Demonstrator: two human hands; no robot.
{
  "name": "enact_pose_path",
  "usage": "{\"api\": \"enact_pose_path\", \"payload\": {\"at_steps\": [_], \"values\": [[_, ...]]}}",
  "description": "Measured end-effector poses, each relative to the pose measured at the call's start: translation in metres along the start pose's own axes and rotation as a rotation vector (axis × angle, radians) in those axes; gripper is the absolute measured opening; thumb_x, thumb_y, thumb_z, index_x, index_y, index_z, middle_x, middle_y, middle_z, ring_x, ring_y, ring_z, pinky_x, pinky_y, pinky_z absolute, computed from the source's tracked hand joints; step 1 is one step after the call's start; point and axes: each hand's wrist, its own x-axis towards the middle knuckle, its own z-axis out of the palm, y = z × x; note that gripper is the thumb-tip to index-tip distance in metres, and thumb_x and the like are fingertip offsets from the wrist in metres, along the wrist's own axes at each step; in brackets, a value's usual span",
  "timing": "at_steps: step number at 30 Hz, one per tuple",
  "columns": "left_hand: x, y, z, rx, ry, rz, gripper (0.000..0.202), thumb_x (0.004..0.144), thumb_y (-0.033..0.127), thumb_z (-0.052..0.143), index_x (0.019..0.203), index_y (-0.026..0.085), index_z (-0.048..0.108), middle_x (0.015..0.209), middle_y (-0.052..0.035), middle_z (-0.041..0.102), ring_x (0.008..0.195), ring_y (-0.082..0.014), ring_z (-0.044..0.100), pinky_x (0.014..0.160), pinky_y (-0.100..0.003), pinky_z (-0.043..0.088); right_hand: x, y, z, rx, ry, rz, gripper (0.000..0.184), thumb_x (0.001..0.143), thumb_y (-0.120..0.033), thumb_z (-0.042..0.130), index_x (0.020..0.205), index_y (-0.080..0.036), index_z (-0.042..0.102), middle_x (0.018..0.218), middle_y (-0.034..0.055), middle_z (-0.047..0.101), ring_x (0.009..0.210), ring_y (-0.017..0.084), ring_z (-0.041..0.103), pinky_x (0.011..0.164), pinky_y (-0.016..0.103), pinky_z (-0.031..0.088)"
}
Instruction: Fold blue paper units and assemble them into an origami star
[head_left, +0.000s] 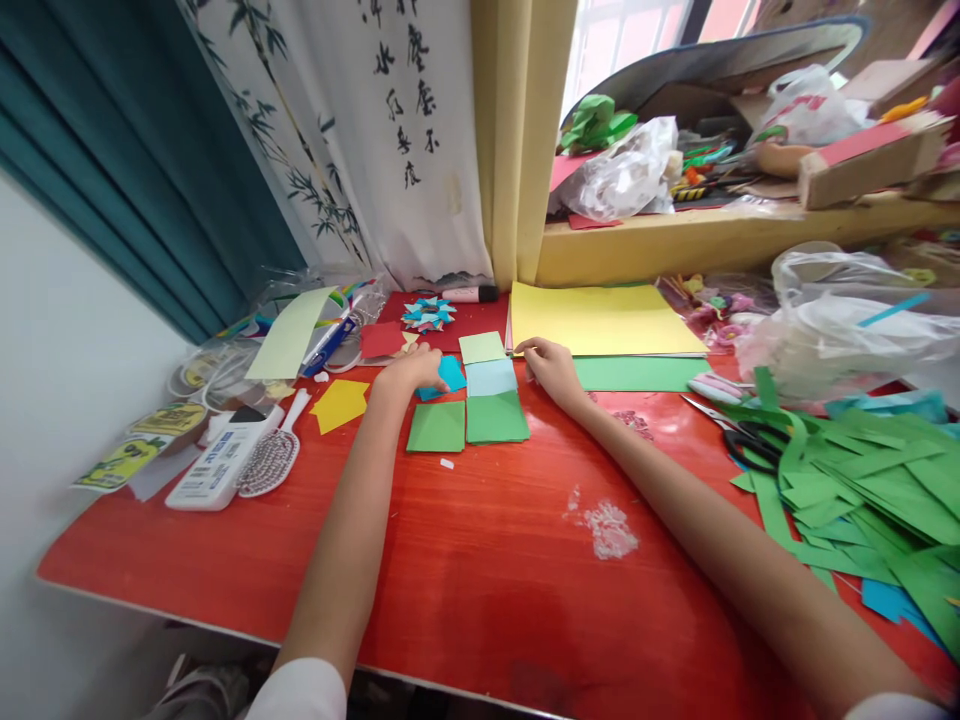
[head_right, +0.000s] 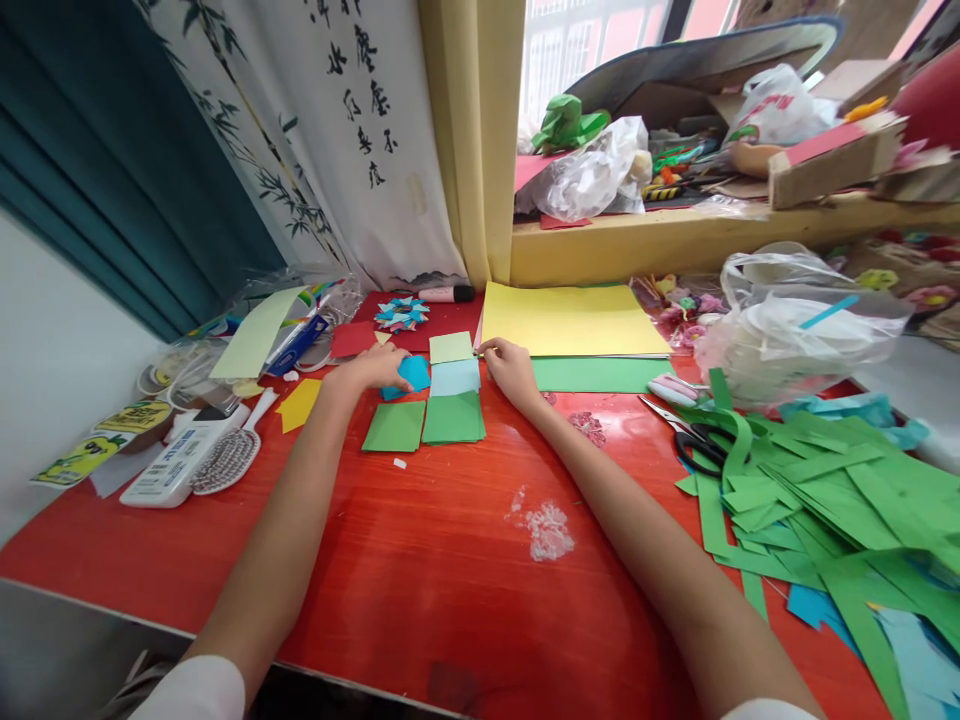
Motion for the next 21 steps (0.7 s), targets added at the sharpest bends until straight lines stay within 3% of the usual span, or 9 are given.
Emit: {"api": "enact_pose_path", "payload": {"at_steps": [6, 10, 12, 17, 21], "values": [[-0.004, 0.011, -0.001, 0.061, 0.086, -0.034, 0.065, 0.068, 0.042, 0.068, 0.121, 0.009, 0.049, 0.133, -0.0221, 0.042, 0.131, -0.0371, 0.029, 0.106, -0.048, 0.025, 0.001, 0.001, 0.001, -0.01, -0.001, -0.003, 0.027, 0.076, -0.021, 0.038, 0.08, -0.016, 0.064, 0.042, -0.0035, 0.048, 0.043, 0.012, 0.046, 0.054, 0.024, 0.038], [-0.009, 0.01, -0.005, 0.013, 0.151, -0.047, 0.038, 0.076, 0.022, 0.056, 0.112, 0.012, 0.055, 0.12, -0.02, 0.054, 0.117, -0.035, 0.048, 0.097, -0.046, 0.036, 0.001, 0.001, 0.001, -0.008, -0.01, 0.002, 0.027, 0.077, -0.021, 0.038, 0.081, -0.017, 0.064, 0.043, -0.0034, 0.048, 0.044, 0.012, 0.046, 0.054, 0.024, 0.038], [-0.013, 0.007, -0.011, -0.003, 0.184, -0.057, 0.032, 0.081, 0.02, 0.045, 0.111, 0.015, 0.056, 0.118, -0.0182, 0.056, 0.109, -0.0343, 0.054, 0.089, -0.045, 0.042, 0.001, 0.002, 0.001, 0.001, -0.015, 0.005, 0.026, 0.077, -0.021, 0.039, 0.08, -0.017, 0.064, 0.043, -0.0034, 0.048, 0.044, 0.012, 0.046, 0.053, 0.024, 0.038], [-0.021, 0.002, -0.032, -0.188, 0.537, -0.071, 0.027, 0.083, 0.026, 0.044, 0.105, 0.017, 0.058, 0.113, -0.0123, 0.058, 0.1, -0.0294, 0.057, 0.083, -0.04, 0.044, 0.002, -0.001, -0.001, 0.158, -0.011, 0.035, 0.022, 0.078, -0.022, 0.041, 0.08, -0.017, 0.063, 0.043, -0.0045, 0.047, 0.039, 0.01, 0.041, 0.047, 0.023, 0.036], [-0.015, 0.01, -0.039, -0.636, 0.729, 0.047, 0.017, 0.075, 0.025, 0.057, 0.088, 0.015, 0.061, 0.085, -0.0049, 0.063, 0.081, -0.0184, 0.057, 0.075, -0.029, 0.044, 0.007, -0.027, -0.009, 0.453, -0.091, 0.118, 0.021, 0.08, -0.032, 0.05, 0.09, -0.017, 0.059, 0.06, -0.0017, 0.057, 0.042, 0.007, 0.046, 0.042, 0.02, 0.035]]}}
